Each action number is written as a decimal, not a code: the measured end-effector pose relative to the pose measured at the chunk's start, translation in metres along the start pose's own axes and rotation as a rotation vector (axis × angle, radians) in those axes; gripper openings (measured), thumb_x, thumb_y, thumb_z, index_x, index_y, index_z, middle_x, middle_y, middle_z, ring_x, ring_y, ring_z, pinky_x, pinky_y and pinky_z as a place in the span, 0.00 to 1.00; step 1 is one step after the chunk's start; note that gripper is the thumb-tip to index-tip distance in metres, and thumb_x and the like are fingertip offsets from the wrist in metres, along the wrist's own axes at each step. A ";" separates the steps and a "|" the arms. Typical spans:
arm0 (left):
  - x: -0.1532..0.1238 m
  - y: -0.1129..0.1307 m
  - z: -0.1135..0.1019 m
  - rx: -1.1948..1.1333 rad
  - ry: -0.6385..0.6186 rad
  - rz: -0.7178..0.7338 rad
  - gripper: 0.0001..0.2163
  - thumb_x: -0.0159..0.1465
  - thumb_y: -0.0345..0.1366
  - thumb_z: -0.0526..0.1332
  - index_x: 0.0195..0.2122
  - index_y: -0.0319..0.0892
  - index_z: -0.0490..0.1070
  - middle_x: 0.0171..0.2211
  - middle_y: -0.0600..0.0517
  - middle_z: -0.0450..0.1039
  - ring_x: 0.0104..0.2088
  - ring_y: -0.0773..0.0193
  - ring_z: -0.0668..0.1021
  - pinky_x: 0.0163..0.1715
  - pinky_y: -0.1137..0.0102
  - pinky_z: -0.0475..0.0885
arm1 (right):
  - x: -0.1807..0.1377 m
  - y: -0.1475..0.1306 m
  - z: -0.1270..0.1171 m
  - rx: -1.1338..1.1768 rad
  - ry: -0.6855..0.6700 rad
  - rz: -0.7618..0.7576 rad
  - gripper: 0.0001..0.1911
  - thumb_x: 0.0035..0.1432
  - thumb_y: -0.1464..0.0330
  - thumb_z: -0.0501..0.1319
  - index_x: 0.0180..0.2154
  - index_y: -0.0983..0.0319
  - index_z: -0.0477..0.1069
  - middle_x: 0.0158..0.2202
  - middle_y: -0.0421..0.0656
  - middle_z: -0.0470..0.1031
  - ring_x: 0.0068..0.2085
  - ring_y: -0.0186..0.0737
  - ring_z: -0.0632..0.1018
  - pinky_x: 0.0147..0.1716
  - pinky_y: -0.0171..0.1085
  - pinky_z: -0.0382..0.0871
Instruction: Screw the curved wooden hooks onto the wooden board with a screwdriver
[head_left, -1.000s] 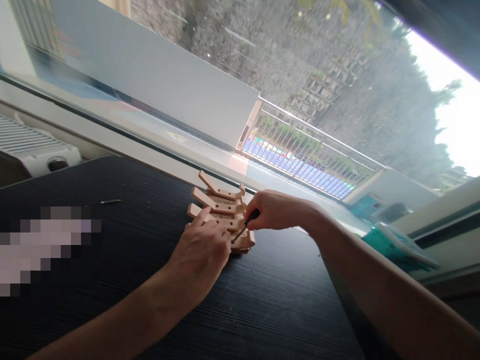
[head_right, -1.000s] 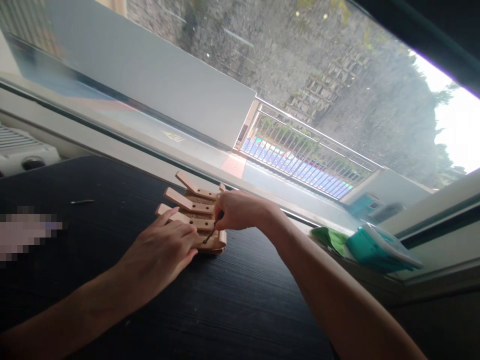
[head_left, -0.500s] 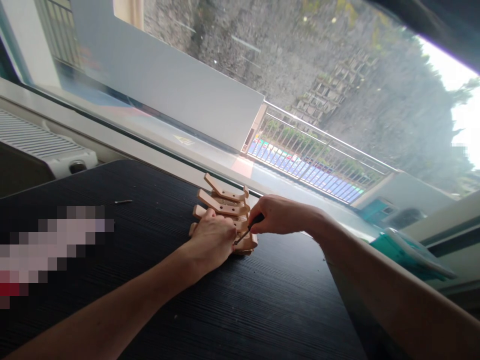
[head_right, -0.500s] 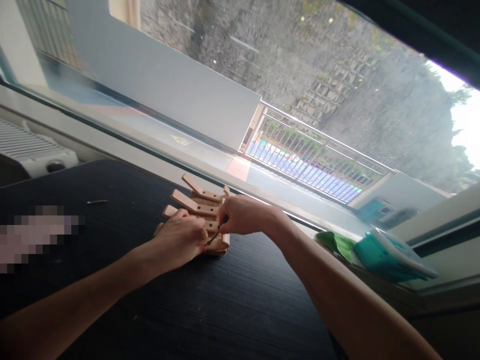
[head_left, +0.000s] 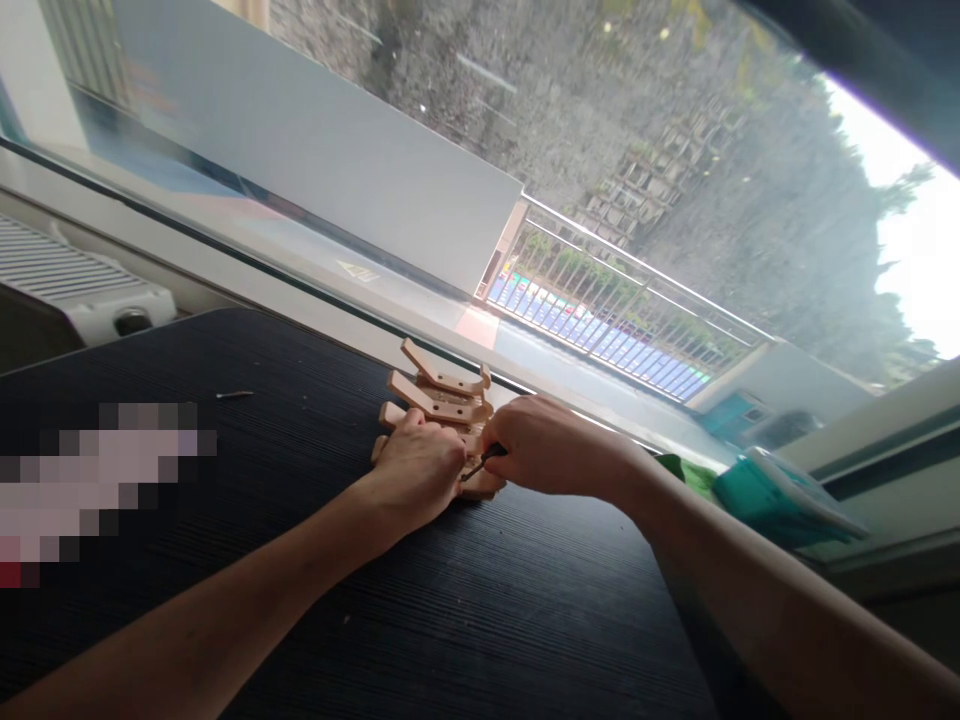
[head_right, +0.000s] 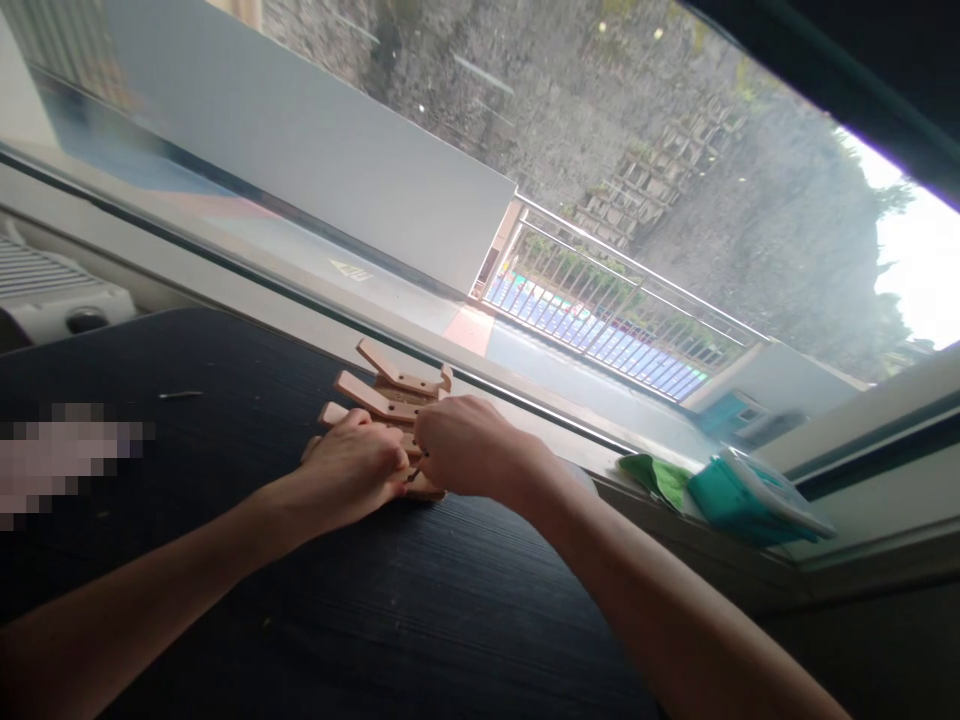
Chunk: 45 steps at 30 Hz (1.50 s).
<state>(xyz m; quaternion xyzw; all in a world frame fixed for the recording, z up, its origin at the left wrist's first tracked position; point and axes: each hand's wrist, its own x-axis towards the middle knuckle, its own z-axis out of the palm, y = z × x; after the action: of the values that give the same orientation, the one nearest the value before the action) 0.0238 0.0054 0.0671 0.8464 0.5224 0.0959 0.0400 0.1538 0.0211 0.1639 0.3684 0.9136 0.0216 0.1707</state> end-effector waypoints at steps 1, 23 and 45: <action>0.000 0.000 0.000 0.000 0.004 -0.001 0.10 0.59 0.37 0.57 0.26 0.41 0.74 0.32 0.47 0.78 0.36 0.56 0.77 0.46 0.60 0.62 | -0.001 -0.001 0.000 -0.027 0.000 0.010 0.09 0.48 0.75 0.56 0.24 0.65 0.75 0.20 0.39 0.69 0.22 0.30 0.61 0.25 0.33 0.51; -0.041 0.036 0.043 0.144 0.058 0.027 0.21 0.61 0.28 0.55 0.56 0.32 0.67 0.58 0.39 0.66 0.58 0.51 0.67 0.57 0.59 0.62 | 0.020 0.038 0.004 0.354 -0.001 0.054 0.10 0.49 0.64 0.63 0.33 0.62 0.77 0.26 0.38 0.75 0.25 0.29 0.69 0.25 0.30 0.58; -0.037 0.031 0.032 0.093 -0.027 0.022 0.22 0.62 0.32 0.54 0.57 0.30 0.65 0.59 0.35 0.64 0.60 0.46 0.66 0.61 0.55 0.57 | 0.008 0.017 -0.002 0.111 -0.007 0.140 0.10 0.48 0.70 0.60 0.35 0.58 0.77 0.29 0.38 0.76 0.28 0.32 0.70 0.27 0.31 0.56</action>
<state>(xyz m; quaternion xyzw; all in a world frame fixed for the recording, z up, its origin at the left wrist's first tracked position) 0.0413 -0.0404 0.0363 0.8542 0.5165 0.0604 0.0065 0.1588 0.0386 0.1666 0.4405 0.8847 -0.0187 0.1513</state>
